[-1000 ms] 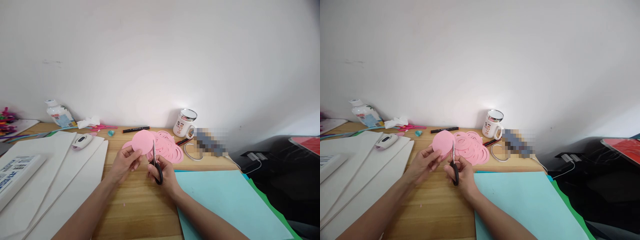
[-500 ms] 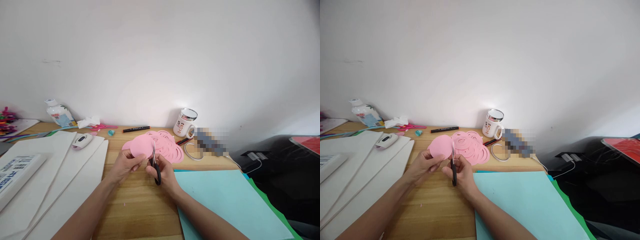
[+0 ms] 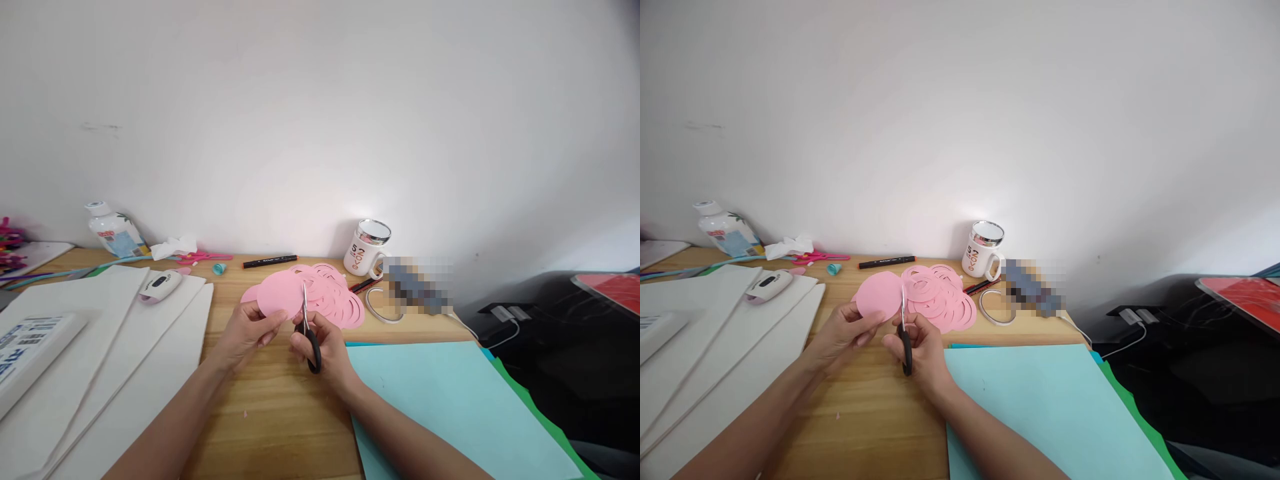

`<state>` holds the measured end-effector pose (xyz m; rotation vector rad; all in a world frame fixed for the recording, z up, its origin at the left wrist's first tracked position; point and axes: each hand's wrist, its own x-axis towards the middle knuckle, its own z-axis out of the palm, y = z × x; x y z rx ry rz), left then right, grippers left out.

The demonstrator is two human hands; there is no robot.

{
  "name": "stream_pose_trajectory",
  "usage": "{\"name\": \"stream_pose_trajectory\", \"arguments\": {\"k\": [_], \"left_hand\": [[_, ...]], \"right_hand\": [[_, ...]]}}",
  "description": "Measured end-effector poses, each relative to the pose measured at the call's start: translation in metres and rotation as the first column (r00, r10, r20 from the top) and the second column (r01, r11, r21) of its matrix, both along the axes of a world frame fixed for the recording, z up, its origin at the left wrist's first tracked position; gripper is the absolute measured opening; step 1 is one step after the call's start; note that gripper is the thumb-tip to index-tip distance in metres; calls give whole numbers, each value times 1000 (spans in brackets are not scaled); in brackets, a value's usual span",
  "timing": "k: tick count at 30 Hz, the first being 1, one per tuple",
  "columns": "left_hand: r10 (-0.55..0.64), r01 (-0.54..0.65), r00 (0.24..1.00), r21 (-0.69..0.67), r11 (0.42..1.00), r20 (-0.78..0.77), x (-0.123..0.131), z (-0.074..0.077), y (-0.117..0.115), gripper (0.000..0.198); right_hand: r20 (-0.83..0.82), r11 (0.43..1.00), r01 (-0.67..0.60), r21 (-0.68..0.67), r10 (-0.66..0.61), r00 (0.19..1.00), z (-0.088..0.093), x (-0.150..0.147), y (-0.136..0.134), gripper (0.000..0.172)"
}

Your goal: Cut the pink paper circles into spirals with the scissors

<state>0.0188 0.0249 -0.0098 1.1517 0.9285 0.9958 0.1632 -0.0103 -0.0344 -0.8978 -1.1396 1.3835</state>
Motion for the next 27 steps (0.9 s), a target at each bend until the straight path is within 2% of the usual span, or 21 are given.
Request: {"name": "stream_pose_trajectory", "arguments": {"k": [5,10,16,21,27], "left_hand": [[3,-3,1000,0,1000,25,-1,-2,0,32],[-12,18,997,-66,998,82,1,-4,0,27],[24,-25,1000,-48,999,-16,1,-3,-2,34],[10,-10,999,-15,1000,-53,0,-1,-1,34],[32,-33,993,-10,999,-111,0,5,-1,35]], "right_hand": [[-6,1000,-6,-20,6,1000,1,1,0,37],[-29,999,-14,-47,12,999,-6,0,1,35],[-49,998,-34,-59,31,998,-5,-2,0,37],[-32,1000,4,0,-4,999,3,2,2,38],[-41,1000,-24,0,24,999,0,3,2,36]]}}
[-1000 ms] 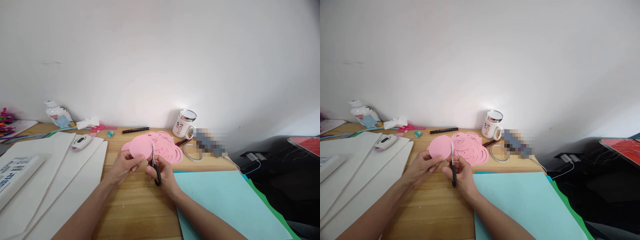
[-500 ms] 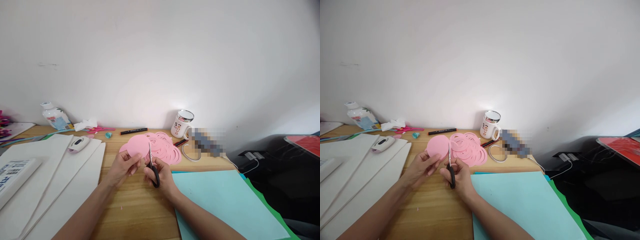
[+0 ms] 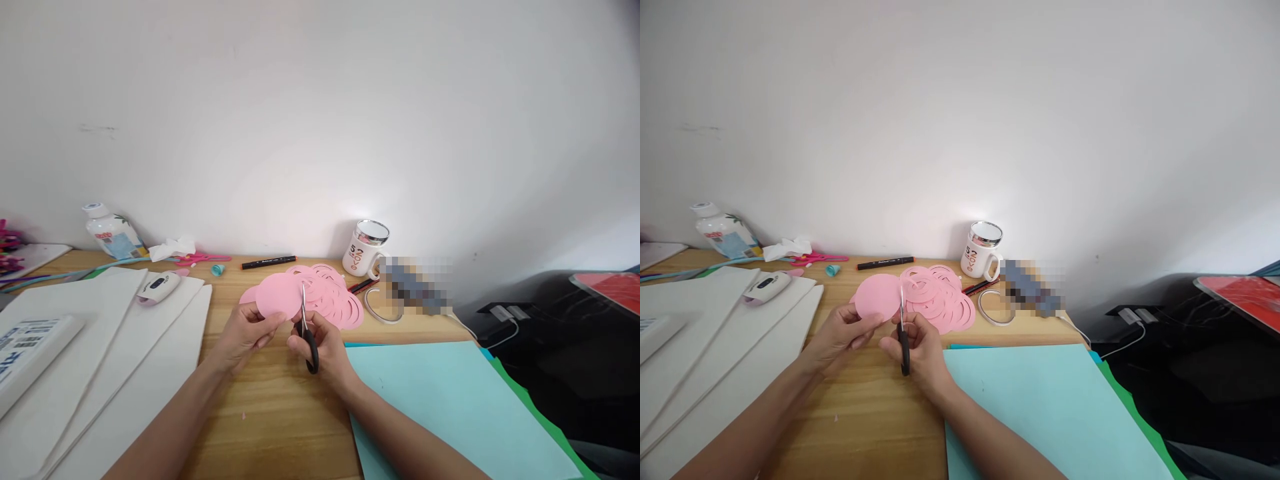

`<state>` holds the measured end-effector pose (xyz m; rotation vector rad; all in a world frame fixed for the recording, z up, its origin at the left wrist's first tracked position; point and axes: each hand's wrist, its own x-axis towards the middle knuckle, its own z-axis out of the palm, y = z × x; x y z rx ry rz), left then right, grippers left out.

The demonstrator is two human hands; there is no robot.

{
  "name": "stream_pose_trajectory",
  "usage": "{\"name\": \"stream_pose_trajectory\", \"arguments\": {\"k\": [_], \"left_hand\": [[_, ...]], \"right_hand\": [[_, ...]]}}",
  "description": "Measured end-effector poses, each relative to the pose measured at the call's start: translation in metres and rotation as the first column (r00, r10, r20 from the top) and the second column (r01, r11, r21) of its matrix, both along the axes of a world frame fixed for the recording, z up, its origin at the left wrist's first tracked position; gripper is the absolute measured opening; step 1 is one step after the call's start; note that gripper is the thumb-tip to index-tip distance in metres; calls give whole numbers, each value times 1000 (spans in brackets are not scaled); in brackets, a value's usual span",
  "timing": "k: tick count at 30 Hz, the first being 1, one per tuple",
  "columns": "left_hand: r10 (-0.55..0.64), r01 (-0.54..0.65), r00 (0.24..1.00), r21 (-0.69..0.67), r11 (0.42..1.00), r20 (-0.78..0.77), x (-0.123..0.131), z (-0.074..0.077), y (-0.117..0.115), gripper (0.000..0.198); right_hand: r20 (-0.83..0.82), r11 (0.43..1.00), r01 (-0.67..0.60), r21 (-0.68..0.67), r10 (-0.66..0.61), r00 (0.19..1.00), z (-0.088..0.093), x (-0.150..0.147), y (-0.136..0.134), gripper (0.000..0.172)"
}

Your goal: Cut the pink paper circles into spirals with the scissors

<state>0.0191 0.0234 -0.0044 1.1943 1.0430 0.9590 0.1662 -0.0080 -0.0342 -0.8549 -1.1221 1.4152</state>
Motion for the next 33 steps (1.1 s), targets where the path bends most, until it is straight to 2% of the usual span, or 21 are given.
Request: {"name": "stream_pose_trajectory", "arguments": {"k": [11,21,27,33], "left_hand": [[21,-19,998,30,999,-56,-2,3,-1,31],[22,-23,999,30,999,38,-1,1,0,33],[31,-32,999,28,999,40,-3,-5,2,33],[50,-52,997,35,998,52,-3,-4,2,33]], "right_hand": [[31,1000,-17,-9,18,999,2,0,-1,39],[21,999,-29,-21,29,999,-1,-1,-1,36],[33,999,-20,-38,22,999,2,-2,-2,38],[62,999,-5,-32,7,998,4,-3,-2,39]]}}
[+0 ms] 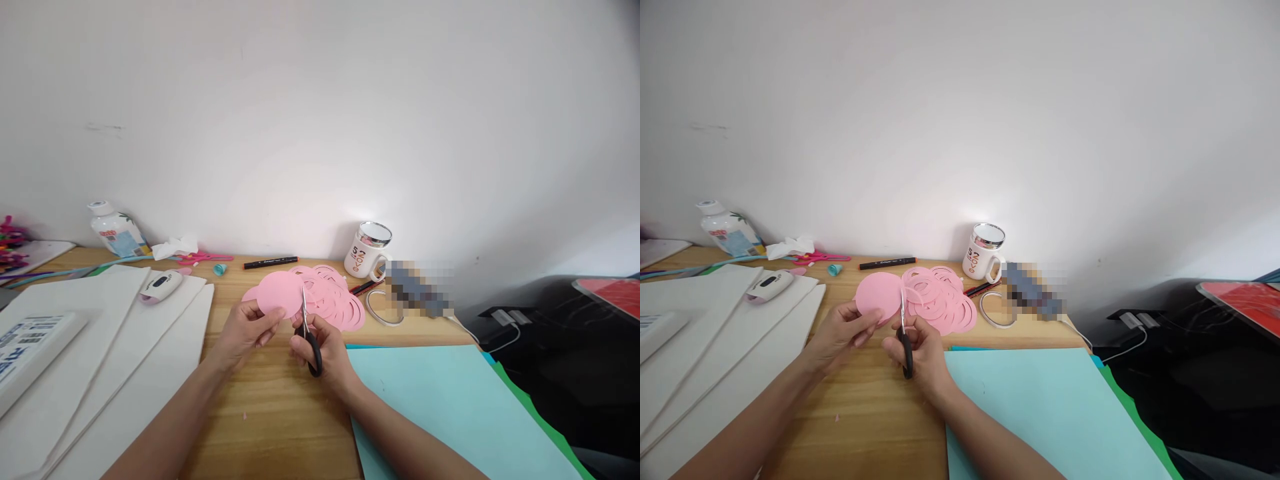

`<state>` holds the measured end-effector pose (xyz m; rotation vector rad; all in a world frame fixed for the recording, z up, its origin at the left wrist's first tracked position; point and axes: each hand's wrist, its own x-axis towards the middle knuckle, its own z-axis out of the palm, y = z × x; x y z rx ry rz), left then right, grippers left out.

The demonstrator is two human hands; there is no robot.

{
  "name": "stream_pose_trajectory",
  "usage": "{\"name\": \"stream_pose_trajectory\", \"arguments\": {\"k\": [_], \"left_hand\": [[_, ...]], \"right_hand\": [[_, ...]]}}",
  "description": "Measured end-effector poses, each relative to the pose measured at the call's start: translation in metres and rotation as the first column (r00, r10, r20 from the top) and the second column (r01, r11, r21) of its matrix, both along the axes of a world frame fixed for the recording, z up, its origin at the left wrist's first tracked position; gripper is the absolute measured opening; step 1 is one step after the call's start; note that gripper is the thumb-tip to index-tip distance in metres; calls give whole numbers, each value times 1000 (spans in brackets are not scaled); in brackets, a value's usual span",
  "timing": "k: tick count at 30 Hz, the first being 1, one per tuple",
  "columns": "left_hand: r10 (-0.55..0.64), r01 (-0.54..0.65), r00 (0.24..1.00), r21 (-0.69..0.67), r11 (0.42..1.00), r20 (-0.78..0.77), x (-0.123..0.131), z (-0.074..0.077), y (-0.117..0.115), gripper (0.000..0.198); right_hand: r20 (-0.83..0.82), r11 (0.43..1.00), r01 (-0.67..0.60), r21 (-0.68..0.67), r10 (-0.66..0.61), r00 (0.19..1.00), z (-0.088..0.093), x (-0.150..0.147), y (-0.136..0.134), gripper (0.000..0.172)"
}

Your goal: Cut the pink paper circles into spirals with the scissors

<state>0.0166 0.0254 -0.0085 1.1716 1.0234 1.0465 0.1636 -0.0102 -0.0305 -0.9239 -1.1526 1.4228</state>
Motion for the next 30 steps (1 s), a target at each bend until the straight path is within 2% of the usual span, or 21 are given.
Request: {"name": "stream_pose_trajectory", "arguments": {"k": [12,18,25,30], "left_hand": [[54,-52,996,-26,998,66,1,0,0,31],[78,-77,997,-27,997,12,3,2,-1,32],[-1,0,1000,-42,999,-24,1,2,-1,33],[1,-1,1000,-23,1000,13,1,-2,0,34]], "right_hand": [[-34,999,6,-52,-8,999,-7,0,0,39],[-50,997,-39,-61,36,998,-10,-1,-1,37],[-29,1000,-23,2,23,999,-7,2,1,36],[-27,1000,-23,-11,23,999,-8,3,1,35]]}}
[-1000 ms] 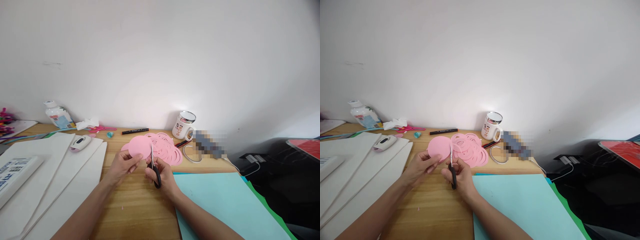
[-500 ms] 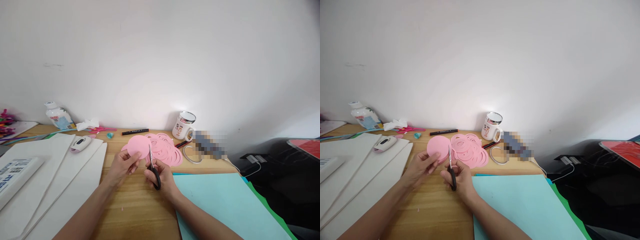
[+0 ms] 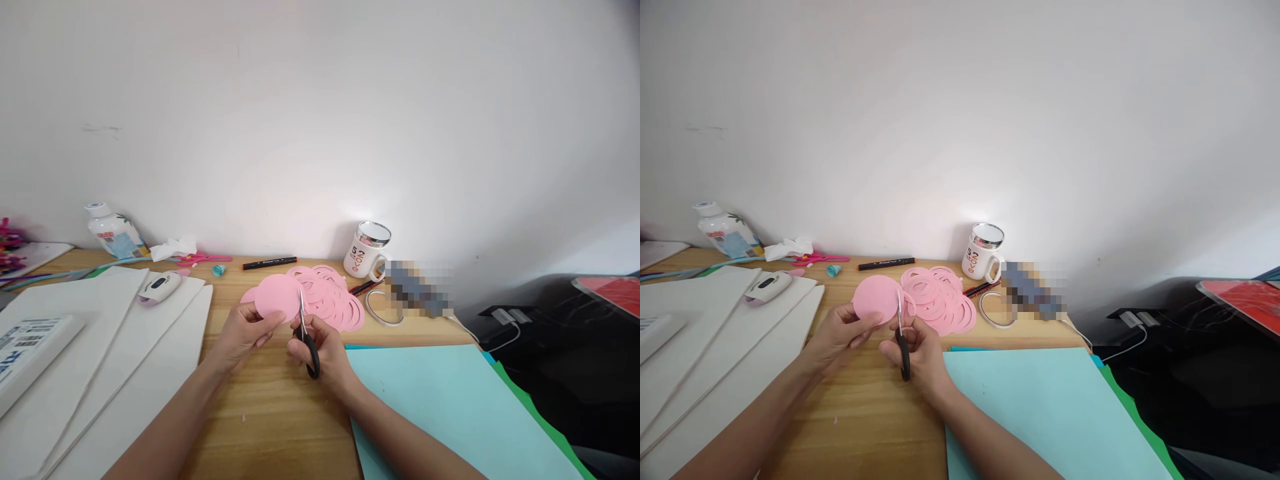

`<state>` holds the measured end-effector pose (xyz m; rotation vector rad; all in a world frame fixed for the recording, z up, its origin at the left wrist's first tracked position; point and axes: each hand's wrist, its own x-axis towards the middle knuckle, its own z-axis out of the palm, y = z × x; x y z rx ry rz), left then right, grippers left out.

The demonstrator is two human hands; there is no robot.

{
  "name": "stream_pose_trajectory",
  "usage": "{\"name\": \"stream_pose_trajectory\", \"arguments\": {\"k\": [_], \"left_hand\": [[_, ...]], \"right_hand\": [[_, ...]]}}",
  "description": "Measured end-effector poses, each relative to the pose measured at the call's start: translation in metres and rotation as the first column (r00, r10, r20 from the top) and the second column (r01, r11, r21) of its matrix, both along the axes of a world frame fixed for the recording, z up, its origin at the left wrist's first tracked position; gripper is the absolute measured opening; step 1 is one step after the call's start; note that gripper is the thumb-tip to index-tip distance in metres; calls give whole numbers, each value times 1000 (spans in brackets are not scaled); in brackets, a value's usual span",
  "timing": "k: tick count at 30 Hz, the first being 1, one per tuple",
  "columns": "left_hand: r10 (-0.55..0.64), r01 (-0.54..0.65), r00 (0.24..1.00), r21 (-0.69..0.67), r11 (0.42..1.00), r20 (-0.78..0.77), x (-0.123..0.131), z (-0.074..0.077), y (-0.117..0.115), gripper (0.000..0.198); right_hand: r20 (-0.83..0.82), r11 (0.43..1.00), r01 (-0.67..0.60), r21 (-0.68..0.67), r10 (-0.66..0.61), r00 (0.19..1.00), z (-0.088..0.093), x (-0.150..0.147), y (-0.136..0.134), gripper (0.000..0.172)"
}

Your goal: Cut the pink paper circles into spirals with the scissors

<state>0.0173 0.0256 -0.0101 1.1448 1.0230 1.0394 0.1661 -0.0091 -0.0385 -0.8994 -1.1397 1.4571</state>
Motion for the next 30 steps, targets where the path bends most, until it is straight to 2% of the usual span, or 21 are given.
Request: {"name": "stream_pose_trajectory", "arguments": {"k": [18,25,30], "left_hand": [[25,-28,996,39,999,83,-2,1,0,32],[-27,33,991,-41,999,132,0,1,0,29],[-17,23,994,-58,998,112,1,2,-1,31]], "right_hand": [[-18,999,22,-29,-23,1000,2,-2,0,39],[-26,999,7,-40,-8,1000,-3,-3,-1,37],[-6,997,-11,-78,10,1000,-2,-5,-1,39]]}}
